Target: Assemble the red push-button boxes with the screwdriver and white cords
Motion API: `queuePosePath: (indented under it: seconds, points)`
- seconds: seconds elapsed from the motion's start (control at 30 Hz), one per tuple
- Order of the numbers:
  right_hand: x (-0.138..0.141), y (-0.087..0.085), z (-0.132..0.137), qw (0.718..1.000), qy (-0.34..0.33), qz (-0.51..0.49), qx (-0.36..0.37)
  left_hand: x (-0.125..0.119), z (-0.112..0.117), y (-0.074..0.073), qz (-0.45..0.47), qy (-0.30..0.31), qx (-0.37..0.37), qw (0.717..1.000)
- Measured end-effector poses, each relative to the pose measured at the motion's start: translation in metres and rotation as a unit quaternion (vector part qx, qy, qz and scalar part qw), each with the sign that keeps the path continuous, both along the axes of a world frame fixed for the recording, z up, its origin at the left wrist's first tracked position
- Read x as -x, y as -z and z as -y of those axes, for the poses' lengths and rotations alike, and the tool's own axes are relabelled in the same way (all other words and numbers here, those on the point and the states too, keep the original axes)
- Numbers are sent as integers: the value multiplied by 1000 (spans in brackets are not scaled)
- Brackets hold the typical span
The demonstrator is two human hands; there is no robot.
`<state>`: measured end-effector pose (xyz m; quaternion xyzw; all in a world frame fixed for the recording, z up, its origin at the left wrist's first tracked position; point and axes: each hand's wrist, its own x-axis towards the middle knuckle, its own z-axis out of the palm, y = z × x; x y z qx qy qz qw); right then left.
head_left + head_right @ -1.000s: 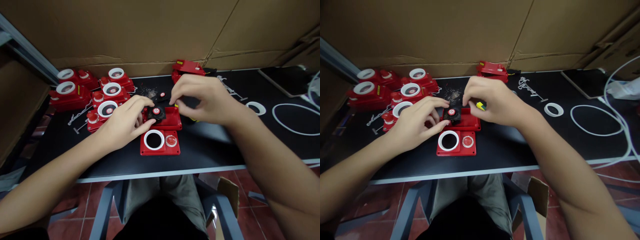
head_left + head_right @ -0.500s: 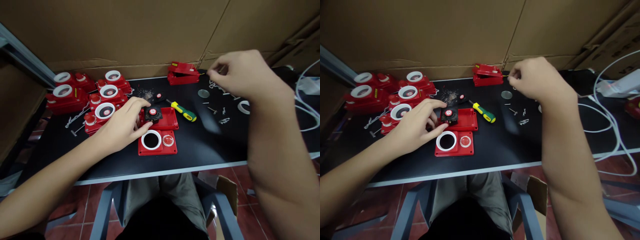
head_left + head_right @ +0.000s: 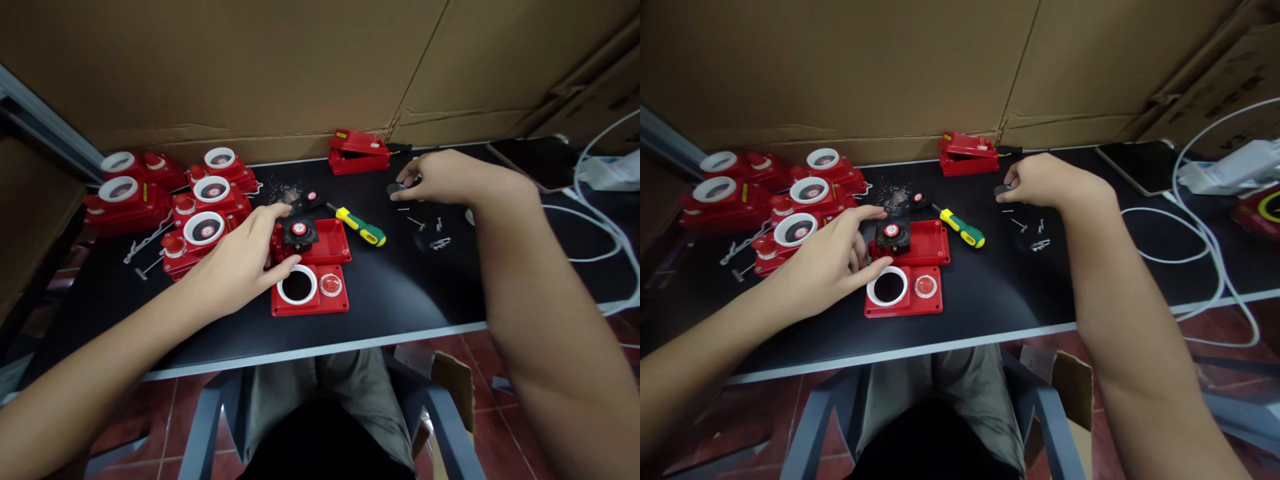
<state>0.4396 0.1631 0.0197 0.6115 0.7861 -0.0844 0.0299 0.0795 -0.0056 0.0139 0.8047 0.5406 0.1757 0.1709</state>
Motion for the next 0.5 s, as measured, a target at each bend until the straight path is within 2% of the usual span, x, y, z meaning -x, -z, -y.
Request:
queuePosePath:
  seconds: [0.23,0.37,0.5]
  points:
    - [15,-6,11,999,-22,-13,-22,-1,1,0,-14,-7,2,1000]
    - [19,-11,18,996,-57,-36,-59,-1,0,1,-20,-1,16,1000]
    - [16,-7,18,991,-77,-49,-97,0,0,3,-9,14,26,1000]
